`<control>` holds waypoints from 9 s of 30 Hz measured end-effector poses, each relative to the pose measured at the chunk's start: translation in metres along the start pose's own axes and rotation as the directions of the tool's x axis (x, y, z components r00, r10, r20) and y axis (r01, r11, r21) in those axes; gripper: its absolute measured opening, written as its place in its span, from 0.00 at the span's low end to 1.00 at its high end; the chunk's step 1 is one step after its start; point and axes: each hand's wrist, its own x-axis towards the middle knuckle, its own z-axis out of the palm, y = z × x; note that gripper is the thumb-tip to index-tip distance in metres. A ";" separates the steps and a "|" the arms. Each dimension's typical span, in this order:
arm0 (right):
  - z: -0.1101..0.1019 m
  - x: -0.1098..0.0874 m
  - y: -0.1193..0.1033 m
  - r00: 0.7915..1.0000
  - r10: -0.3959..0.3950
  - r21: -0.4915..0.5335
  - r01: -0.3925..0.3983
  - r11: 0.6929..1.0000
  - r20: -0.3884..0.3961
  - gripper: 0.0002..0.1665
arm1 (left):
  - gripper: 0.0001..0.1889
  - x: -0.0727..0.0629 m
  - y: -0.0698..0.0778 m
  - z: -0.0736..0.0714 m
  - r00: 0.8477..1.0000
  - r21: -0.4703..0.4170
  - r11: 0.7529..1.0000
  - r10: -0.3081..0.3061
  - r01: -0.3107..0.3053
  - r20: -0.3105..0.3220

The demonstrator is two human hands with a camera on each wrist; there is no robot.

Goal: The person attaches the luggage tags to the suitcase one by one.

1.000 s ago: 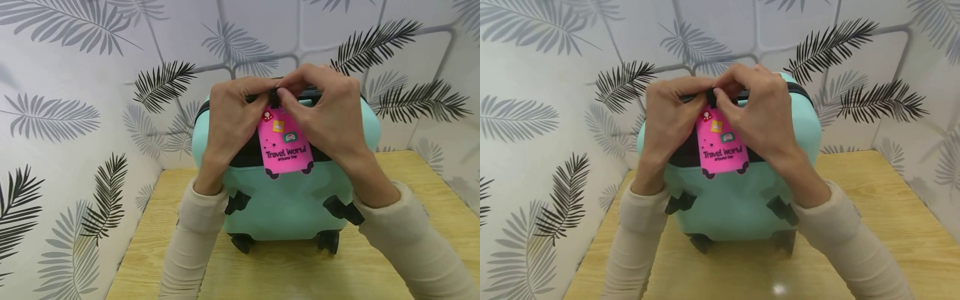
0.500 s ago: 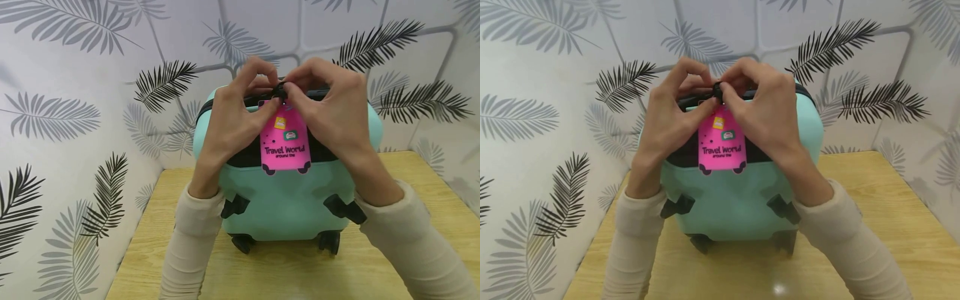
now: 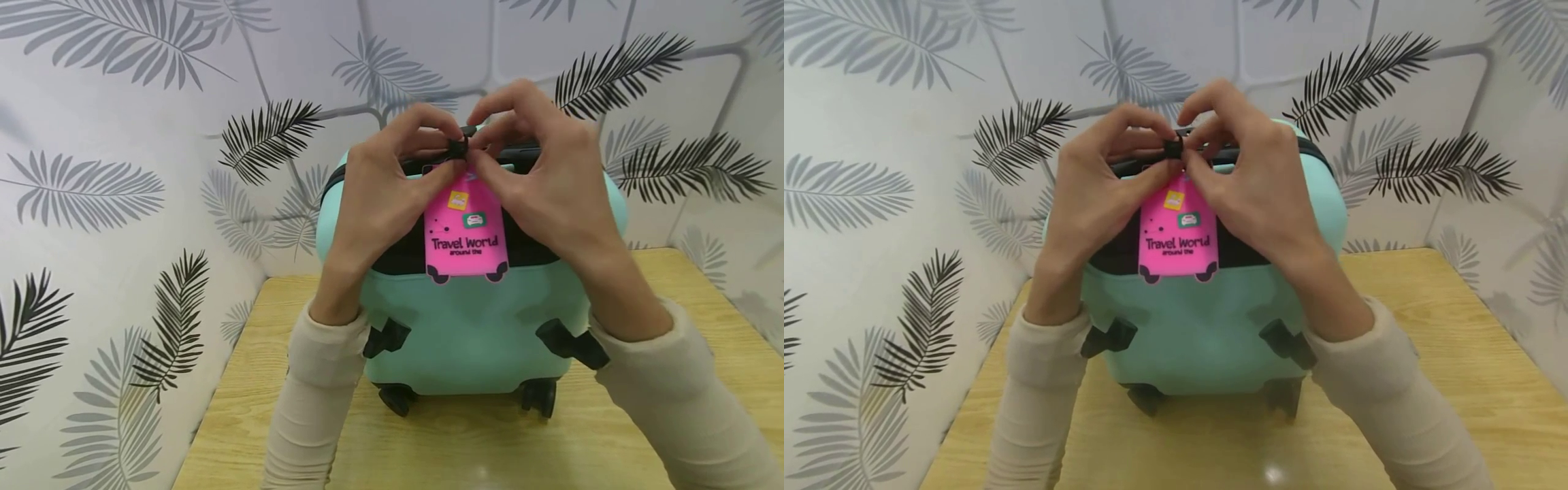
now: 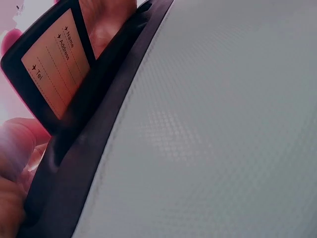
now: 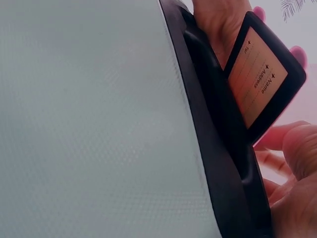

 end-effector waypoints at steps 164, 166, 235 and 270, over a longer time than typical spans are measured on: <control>0.001 0.002 -0.002 0.986 0.090 -0.135 -0.071 0.988 0.144 0.15 | 0.09 -0.004 0.005 -0.005 0.990 0.278 0.955 -0.125 0.101 0.070; 0.000 0.004 -0.002 0.981 0.098 -0.149 -0.073 0.986 0.166 0.15 | 0.09 -0.004 0.005 -0.005 0.990 0.278 0.955 -0.123 0.100 0.067; 0.012 0.021 0.002 0.995 0.089 -0.214 -0.078 0.974 0.047 0.11 | 0.05 -0.005 0.006 0.000 0.989 0.168 0.975 -0.136 0.143 -0.052; 0.014 0.019 0.015 0.912 -0.389 0.020 0.395 0.919 -0.132 0.07 | 0.05 -0.007 0.001 0.001 0.996 0.114 0.993 -0.014 0.025 -0.091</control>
